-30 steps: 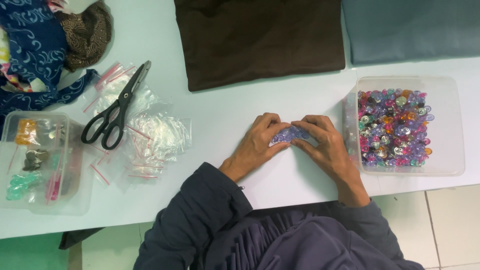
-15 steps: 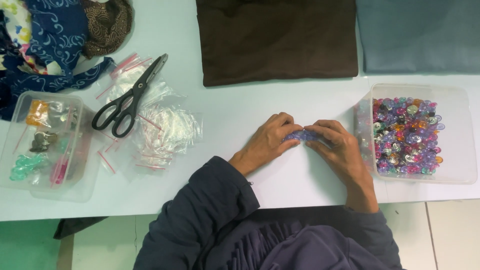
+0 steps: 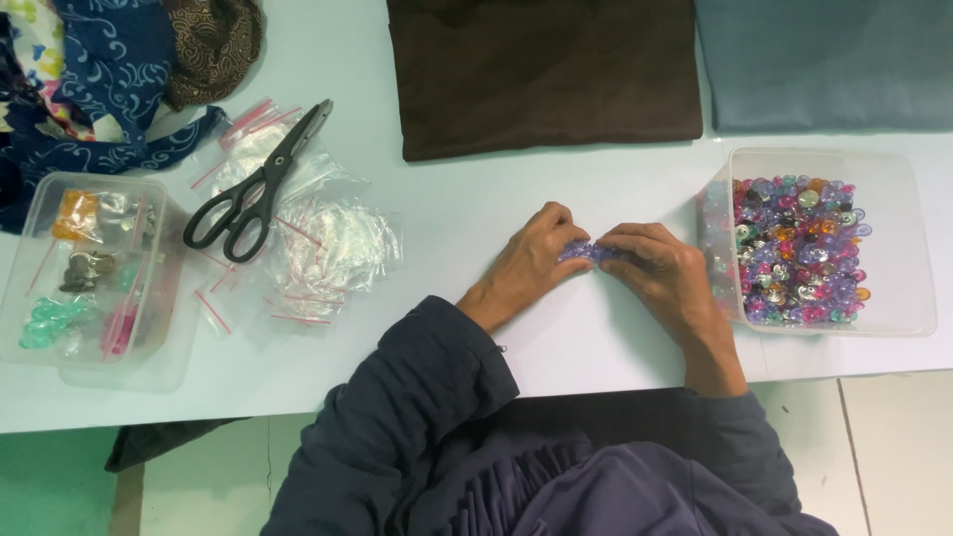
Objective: Sorting colorful buttons from a large container into small individual zip-lock bags and sealing them.
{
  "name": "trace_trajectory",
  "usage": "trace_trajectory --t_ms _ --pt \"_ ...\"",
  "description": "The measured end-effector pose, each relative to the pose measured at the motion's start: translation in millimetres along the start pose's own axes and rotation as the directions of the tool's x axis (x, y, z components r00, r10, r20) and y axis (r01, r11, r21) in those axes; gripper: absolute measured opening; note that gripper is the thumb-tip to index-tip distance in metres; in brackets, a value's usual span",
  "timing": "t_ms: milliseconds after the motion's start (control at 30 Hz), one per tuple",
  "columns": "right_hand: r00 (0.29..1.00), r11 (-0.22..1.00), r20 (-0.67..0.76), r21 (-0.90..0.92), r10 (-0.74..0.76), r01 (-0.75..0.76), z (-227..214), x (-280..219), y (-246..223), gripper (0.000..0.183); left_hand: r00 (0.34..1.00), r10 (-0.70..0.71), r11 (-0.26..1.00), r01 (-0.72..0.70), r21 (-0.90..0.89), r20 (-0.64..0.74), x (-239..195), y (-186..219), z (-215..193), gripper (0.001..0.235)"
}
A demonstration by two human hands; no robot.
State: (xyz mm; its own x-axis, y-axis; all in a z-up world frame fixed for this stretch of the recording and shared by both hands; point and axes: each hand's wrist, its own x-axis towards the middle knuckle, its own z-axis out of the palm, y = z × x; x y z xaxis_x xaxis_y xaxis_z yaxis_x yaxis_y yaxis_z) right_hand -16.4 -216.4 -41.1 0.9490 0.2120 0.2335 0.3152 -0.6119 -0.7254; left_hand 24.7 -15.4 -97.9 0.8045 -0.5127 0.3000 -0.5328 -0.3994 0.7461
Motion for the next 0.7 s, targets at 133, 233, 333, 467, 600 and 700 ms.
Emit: trace_trajectory --t_ms 133,233,333,467,600,700 --pt "1.0 1.0 0.007 -0.008 -0.022 0.022 -0.9 -2.0 0.9 0.026 1.0 0.006 1.0 -0.006 0.019 0.015 1.6 2.6 -3.3 0.038" --pt "1.0 1.0 0.008 -0.001 -0.025 0.025 -1.5 -2.0 -1.6 0.027 1.0 0.01 1.0 -0.01 0.01 0.017 1.7 3.8 -6.6 0.041" --pt "0.999 0.999 0.005 -0.016 -0.033 0.033 -1.7 -3.1 -4.8 0.027 0.999 0.029 0.999 -0.03 0.016 0.029 0.6 4.7 -7.2 0.042" --pt "0.999 0.999 0.01 -0.043 -0.031 0.032 -1.5 -4.4 0.3 0.026 0.999 0.023 0.999 -0.025 0.045 0.039 0.7 8.9 -8.5 0.038" --pt "1.0 0.999 0.015 -0.046 -0.023 0.024 1.7 -7.9 3.5 0.026 0.998 0.034 0.997 -0.037 0.064 0.058 -1.0 10.0 -9.2 0.038" --pt "1.0 1.0 0.015 -0.014 0.005 -0.004 -0.1 -8.8 -2.9 0.028 0.997 0.054 0.996 -0.058 0.072 0.052 0.0 3.8 -3.7 0.039"
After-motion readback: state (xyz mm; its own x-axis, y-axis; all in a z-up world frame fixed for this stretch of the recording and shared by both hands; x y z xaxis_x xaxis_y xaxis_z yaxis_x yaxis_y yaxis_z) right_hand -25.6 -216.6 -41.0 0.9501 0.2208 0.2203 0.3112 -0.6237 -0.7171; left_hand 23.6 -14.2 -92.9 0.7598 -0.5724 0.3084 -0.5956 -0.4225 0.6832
